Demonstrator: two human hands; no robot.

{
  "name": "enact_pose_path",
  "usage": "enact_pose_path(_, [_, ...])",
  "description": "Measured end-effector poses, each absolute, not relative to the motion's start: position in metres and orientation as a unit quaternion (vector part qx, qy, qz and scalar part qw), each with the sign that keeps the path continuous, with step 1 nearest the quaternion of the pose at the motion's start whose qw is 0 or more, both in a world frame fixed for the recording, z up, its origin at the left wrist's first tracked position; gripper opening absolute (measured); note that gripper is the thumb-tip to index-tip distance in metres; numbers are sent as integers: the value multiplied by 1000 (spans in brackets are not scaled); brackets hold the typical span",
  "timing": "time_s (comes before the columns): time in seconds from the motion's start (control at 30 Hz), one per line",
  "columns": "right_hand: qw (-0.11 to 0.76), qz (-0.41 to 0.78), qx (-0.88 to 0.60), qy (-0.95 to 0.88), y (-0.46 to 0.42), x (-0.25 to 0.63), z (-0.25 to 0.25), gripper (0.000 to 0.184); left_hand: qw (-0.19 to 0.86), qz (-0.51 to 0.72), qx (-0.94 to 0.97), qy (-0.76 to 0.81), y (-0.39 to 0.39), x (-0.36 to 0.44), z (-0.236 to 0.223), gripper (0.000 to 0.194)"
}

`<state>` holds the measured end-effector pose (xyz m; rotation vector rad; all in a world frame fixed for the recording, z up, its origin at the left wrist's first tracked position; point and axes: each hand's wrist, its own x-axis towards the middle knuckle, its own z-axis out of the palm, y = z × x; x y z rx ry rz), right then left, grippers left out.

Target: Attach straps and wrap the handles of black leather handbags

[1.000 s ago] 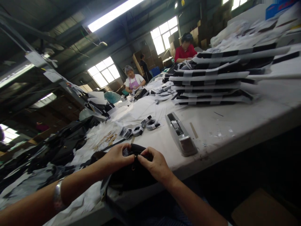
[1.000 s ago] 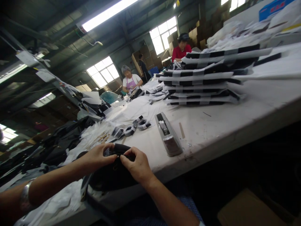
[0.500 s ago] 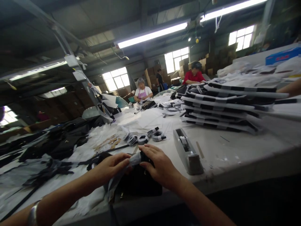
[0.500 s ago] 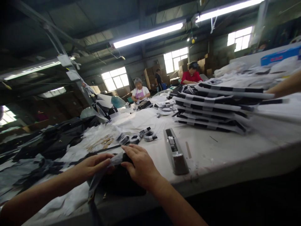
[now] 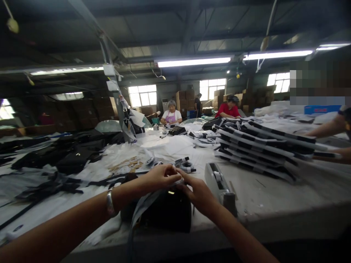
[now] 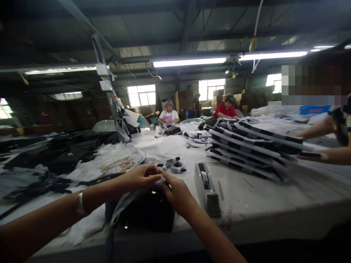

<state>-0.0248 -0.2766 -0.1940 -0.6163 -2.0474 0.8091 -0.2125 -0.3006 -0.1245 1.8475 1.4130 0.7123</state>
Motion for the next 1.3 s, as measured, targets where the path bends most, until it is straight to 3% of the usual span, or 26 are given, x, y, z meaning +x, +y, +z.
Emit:
enact_pose_path(0.1, [429,260,-272,-821,-272,-24,-200,33,324,293,701,564,-326,-232,-128,42])
enact_pose_path(0.23, [415,227,-304,-827,-276,-24,-200,34,463,244,624,580,-366,-265,-134,47])
enact_pose_path(0.4, [377,121,-223,-891,-301,-39,-155,74,460,289,623,563,-370,-271,-117,46])
enact_pose_path(0.53, [281,120,-180,-935,-298,-58,-119,47,462,341,631,522,-361,-258,-95,44])
enact_pose_path(0.63, [302,120,-215,-921,-279,-56,-112,26,479,363,614,512,-367,-264,-98,48])
enact_pose_path(0.73, [339,96,-258,-900,-264,-43,-113,24,495,338,614,514,-378,-283,-113,51])
enact_pose_path(0.8, [332,90,-241,-907,-265,-39,-109,32,488,331,617,521,-381,-293,-117,51])
enact_pose_path(0.9, [310,44,-166,-935,-278,-48,-93,72,453,352,627,527,-379,-294,-104,47])
enact_pose_path(0.93, [296,20,-140,-945,-283,-54,-84,75,447,362,631,521,-376,-291,-96,46])
enact_pose_path(1.07, [241,-75,-113,-961,-291,-72,-55,51,462,425,622,467,-371,-278,-70,41])
enact_pose_path(1.2, [302,-178,-216,-911,-276,-60,-48,44,538,406,590,444,-389,-284,-84,56])
enact_pose_path(1.3, [347,-189,-268,-879,-261,-40,-52,41,559,371,591,448,-411,-302,-113,61])
